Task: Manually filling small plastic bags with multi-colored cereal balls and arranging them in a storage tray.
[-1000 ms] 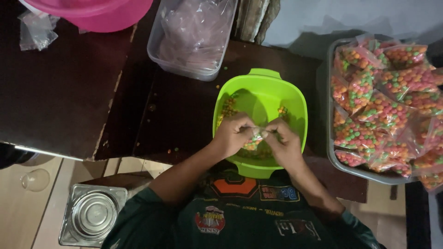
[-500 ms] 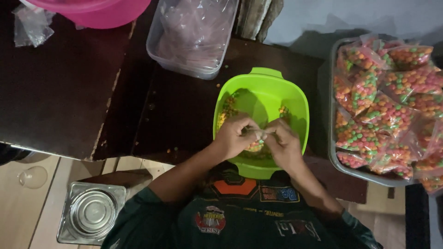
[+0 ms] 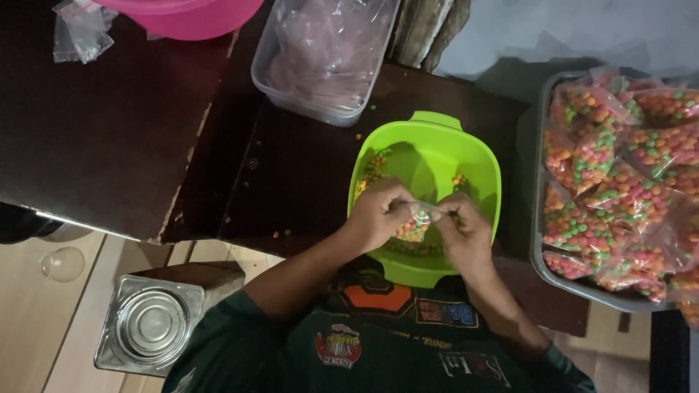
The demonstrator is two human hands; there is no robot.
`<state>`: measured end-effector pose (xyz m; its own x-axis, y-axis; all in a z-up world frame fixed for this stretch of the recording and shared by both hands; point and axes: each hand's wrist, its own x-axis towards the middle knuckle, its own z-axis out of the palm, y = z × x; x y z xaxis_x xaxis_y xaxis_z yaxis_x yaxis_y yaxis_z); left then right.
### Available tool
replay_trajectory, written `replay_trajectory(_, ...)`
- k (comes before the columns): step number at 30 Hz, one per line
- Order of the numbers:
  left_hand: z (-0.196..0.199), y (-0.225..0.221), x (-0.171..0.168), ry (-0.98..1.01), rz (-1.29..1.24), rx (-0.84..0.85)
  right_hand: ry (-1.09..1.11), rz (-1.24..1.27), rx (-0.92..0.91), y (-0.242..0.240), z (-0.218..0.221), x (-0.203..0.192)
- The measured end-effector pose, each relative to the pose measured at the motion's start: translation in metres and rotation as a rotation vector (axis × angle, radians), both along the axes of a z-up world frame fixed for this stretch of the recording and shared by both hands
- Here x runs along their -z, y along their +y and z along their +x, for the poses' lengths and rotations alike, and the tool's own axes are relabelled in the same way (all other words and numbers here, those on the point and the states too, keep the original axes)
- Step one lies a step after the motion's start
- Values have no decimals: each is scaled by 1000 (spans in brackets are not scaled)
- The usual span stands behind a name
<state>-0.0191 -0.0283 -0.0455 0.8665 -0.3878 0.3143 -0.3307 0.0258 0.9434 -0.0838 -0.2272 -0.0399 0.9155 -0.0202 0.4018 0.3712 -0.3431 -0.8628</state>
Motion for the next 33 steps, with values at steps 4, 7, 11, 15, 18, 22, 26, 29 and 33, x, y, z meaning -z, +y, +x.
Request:
replay_trajectory(4,-1,9,-13,202,-13,62,-29,-21,28,1,-1,-3)
replay_trajectory(7,3,10,-6,147,43,64,-24,2,53,3,-2,-3)
replay_trajectory(11,2,10,-8,152,-16,56,-20,31,71,2,-2,-1)
replay_trajectory(15,0,12,-19,142,-49,59,4,28,52,4,-3,-7)
replay_trajectory(18,2,10,-9,173,-65,55,15,33,47,3,-3,-7)
replay_trajectory(22,0,10,-9,169,-63,48,30,57,23,6,-3,-17)
replay_trajectory(26,-1,10,-14,170,-109,47,23,57,21,5,-3,-13)
replay_trajectory(29,0,10,-16,160,-89,59,5,64,21,5,-1,-13)
replay_trajectory(33,3,4,0,151,-112,95,-9,37,-3,5,-1,-9)
